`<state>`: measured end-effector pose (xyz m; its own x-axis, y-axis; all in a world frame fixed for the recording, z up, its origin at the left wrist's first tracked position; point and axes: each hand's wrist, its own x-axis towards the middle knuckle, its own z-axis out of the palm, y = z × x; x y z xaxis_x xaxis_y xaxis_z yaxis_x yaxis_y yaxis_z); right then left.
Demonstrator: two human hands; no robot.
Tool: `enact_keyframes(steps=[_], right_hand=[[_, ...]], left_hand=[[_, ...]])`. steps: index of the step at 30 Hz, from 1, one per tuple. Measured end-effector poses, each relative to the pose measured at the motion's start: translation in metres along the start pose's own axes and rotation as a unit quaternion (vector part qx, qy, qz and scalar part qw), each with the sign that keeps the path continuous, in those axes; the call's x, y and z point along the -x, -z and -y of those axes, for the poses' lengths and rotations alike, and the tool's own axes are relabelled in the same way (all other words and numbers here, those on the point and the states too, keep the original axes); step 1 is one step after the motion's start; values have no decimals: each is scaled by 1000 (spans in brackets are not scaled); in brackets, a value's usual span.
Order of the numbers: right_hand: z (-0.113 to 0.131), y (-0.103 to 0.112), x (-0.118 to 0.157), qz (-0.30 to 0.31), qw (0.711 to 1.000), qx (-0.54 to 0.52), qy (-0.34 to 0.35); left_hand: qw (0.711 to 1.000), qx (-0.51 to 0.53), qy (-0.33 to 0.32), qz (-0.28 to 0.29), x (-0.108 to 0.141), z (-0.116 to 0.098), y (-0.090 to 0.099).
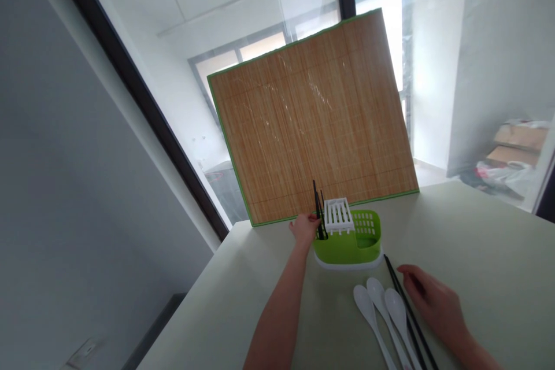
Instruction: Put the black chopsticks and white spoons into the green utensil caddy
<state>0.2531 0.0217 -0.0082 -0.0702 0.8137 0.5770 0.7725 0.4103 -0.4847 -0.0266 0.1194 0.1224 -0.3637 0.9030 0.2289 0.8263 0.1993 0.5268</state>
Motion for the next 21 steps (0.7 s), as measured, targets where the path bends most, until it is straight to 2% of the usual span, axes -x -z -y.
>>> enact_keyframes(steps=[9,17,21], right_hand=[[7,6,-2,47,997,33,-45],[6,3,-2,94,990,50,-90],[7,5,-3,115,987,52,-100]], left_hand=[[989,-133,-50,40,10,-11,-9],[983,-152,-58,88,0,-8,-13],[981,-158,-65,89,0,-8,-13]])
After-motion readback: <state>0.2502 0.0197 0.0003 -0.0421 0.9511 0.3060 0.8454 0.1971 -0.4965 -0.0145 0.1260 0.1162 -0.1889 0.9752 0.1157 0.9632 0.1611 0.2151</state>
